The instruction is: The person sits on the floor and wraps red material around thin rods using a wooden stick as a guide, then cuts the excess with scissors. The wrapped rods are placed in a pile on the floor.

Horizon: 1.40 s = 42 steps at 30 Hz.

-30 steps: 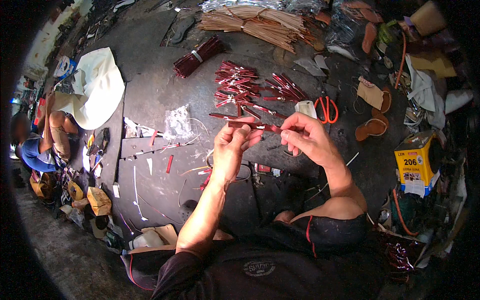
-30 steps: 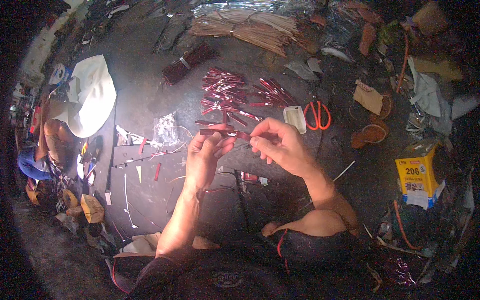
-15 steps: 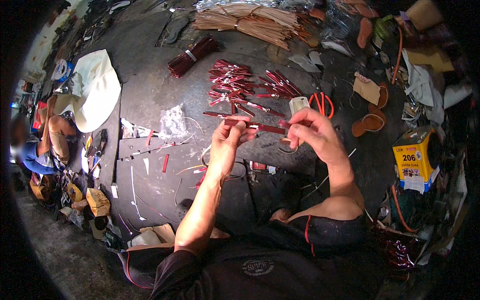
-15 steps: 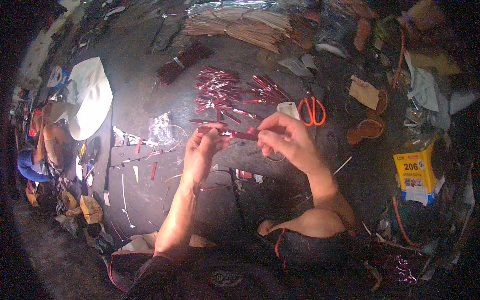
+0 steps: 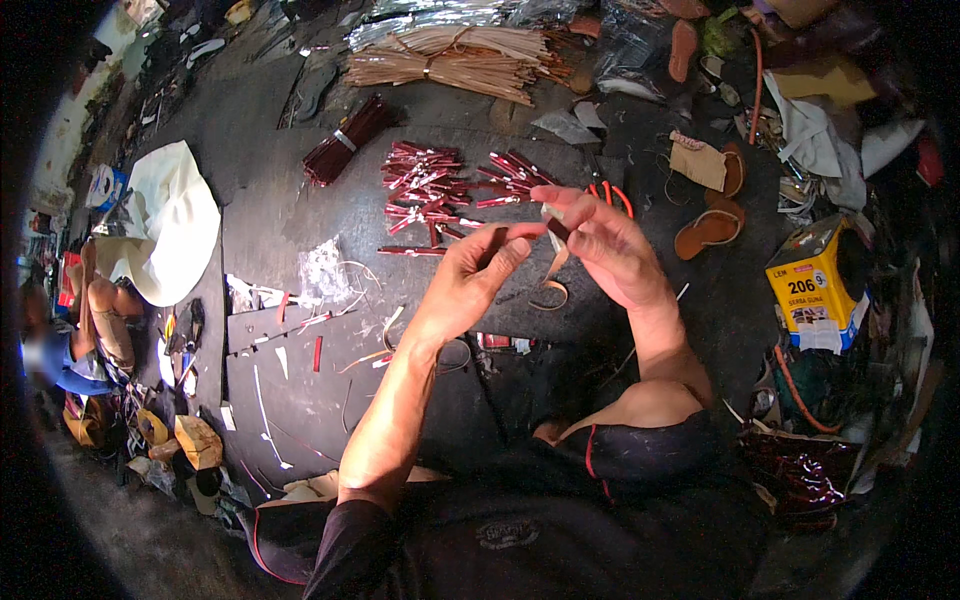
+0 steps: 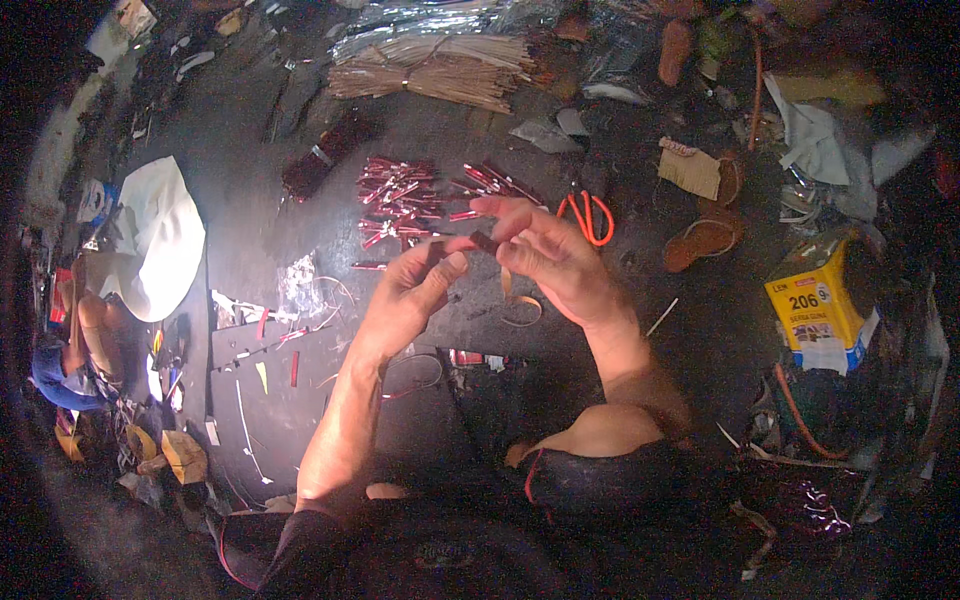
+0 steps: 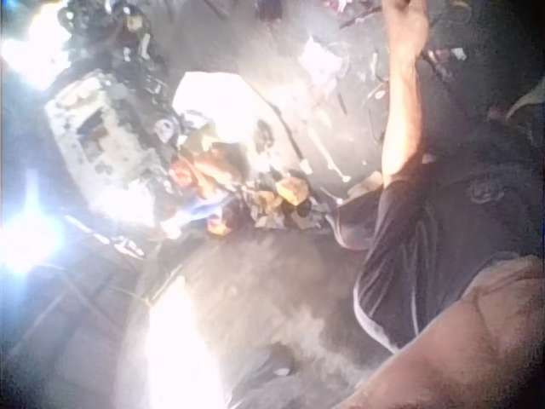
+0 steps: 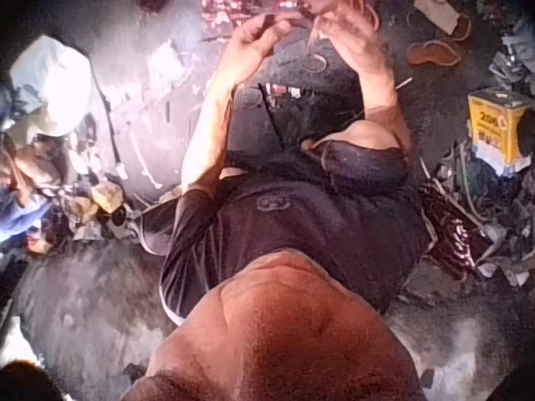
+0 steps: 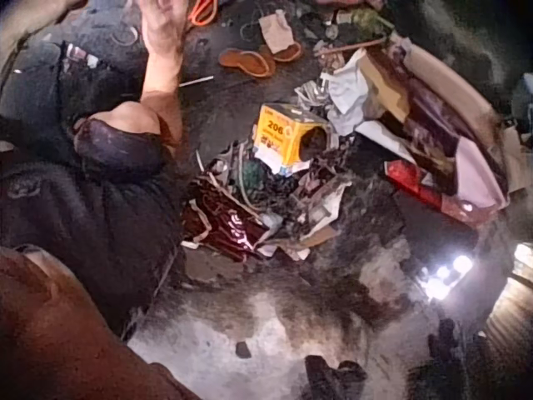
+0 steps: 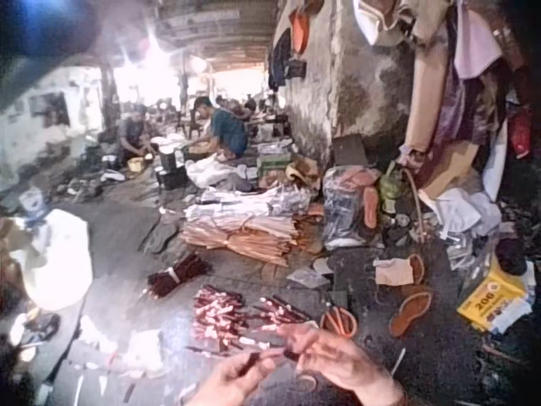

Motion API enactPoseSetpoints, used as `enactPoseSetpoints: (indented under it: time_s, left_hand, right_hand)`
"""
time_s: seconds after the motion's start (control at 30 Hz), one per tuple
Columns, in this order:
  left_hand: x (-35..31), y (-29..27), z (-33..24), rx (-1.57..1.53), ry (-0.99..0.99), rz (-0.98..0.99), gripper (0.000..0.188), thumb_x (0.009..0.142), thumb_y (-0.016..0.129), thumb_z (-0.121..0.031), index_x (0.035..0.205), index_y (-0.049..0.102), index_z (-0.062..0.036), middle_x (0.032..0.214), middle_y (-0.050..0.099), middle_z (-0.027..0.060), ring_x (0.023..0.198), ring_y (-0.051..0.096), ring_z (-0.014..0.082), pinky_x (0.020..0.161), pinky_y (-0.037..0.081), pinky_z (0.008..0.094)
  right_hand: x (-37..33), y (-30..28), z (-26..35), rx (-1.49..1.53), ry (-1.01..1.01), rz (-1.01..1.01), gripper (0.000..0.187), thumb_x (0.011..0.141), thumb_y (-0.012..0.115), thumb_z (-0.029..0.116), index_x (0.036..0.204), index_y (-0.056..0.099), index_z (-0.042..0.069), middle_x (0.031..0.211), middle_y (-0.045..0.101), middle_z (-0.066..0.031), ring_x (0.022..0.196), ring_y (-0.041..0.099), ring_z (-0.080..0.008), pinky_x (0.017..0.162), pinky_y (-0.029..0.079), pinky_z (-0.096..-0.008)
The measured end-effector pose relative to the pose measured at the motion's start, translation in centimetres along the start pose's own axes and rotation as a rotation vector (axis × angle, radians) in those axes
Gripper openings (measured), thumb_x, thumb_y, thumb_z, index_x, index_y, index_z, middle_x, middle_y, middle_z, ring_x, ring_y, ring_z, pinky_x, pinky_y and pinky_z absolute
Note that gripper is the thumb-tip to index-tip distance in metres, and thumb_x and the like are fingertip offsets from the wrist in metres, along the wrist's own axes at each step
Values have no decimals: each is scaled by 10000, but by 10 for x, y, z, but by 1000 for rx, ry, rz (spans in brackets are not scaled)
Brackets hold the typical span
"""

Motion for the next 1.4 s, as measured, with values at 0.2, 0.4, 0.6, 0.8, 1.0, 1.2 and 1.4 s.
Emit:
enactPoseSetpoints:
  time_s: [0.2, 0.4, 0.6, 0.8, 1.0, 1.2, 1.4]
  left_hand:
    - [17, 16, -17, -17, 13, 235, 276, 993, 579, -246, 1145, 652, -28, 1036, 626, 16, 920, 551, 96, 813, 433, 251]
    - [27, 28, -2, -65, 96, 189, 247, 948, 649, -245, 1062, 660, -26, 892, 672, 3, 762, 573, 84, 702, 465, 256]
    - [24, 26, -13, 520, 162, -23, 224, 910, 649, -179, 1053, 653, -8, 899, 705, 97, 746, 627, 159, 713, 500, 322]
    - [22, 34, -10, 629, 164, -2, 261, 906, 650, -196, 1096, 648, -17, 930, 709, 131, 799, 657, 179, 735, 505, 324]
    - [27, 38, 34, 135, -10, 341, 322, 900, 694, -268, 1098, 657, -16, 950, 694, 48, 827, 630, 139, 749, 493, 313]
    - [6, 38, 83, 122, -402, 682, 371, 897, 718, -307, 1138, 642, -35, 1092, 682, 40, 1004, 611, 114, 901, 487, 290]
    - [-11, -38, 116, 192, -486, 625, 358, 895, 711, -276, 1131, 607, -27, 1143, 682, 84, 976, 628, 143, 898, 497, 329]
  right_hand:
    - [0, -5, -7, 200, -19, 101, 138, 944, 614, 164, 1030, 620, 57, 1449, 426, -167, 1345, 404, -276, 1089, 335, -433]
    - [-7, -21, -18, 345, 44, -24, 286, 957, 613, 223, 1164, 580, 28, 1355, 516, -173, 1172, 538, -245, 952, 463, -415]
    - [-24, -37, -8, -291, 44, -307, 362, 894, 714, 182, 1187, 586, 13, 1042, 628, -72, 925, 624, -144, 803, 521, -270]
    - [-30, -23, 24, -828, -98, -390, 205, 880, 711, 100, 1057, 663, 10, 908, 686, -59, 814, 652, -108, 734, 526, -249]
    - [-43, -39, 25, -484, 64, -403, 169, 925, 653, 92, 1041, 671, -28, 943, 705, -98, 846, 694, -159, 754, 582, -277]
    - [-74, -118, 55, -130, -139, -642, 184, 946, 634, 160, 1049, 673, 13, 991, 697, -98, 814, 694, -160, 727, 594, -297]
    - [-154, -220, -20, -41, 94, -880, 206, 945, 642, 167, 1091, 658, 22, 967, 684, -70, 801, 660, -123, 760, 583, -303]
Point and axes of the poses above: each hand's wrist, its own x-axis towards the middle knuckle, its own y-axis out of the palm, z = x × y, the point moved 6 cm from there along x, towards the middle knuckle
